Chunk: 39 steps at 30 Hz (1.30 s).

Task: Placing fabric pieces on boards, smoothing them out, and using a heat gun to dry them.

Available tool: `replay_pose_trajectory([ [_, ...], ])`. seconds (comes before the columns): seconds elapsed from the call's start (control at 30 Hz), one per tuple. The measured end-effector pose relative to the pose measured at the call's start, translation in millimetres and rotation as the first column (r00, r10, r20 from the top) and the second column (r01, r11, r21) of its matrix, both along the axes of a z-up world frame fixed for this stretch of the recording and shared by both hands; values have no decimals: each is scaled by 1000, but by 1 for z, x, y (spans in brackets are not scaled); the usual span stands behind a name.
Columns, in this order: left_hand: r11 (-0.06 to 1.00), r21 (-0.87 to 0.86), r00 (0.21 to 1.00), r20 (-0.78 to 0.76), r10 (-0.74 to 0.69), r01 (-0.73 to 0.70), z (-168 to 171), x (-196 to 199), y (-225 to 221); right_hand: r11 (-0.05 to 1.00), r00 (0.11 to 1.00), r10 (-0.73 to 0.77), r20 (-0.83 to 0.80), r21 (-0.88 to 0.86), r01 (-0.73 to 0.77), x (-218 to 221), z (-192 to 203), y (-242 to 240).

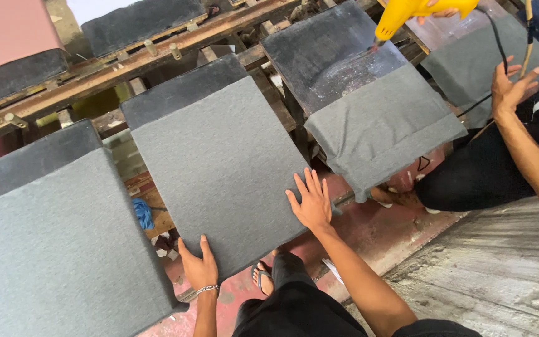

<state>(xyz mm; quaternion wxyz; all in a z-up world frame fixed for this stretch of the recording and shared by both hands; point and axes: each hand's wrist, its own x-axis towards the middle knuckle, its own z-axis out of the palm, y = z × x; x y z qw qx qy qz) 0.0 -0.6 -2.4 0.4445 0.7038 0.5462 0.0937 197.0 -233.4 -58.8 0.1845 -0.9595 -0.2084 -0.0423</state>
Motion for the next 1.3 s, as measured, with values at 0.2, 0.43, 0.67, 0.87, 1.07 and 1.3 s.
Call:
replay_pose_trajectory([
  [0.2,993,113,1000,5,-20,19,-27,-5,3,981,998,13,-65,193,0,3,-1,-8],
  [0.43,710,701,981,86,-175,65,-39,-4,-13,829,964,-193,-184,495,261,24,16,-87],
  [0.67,808,230,765,262,-588,542,-15,127,-144,805,873,-488,-7,384,453,154,12,-234],
  [0.87,601,-159,616,63,-785,783,-18,236,-254,884,874,-466,-135,-103,455,271,0,-343],
  [1.07,788,76,771,174,-613,610,-97,270,-291,966,965,-205,-162,-191,173,363,6,-403],
  [1.3,821,357,830,179,-528,445,-58,270,-277,973,994,73,-82,224,-53,398,12,-418],
])
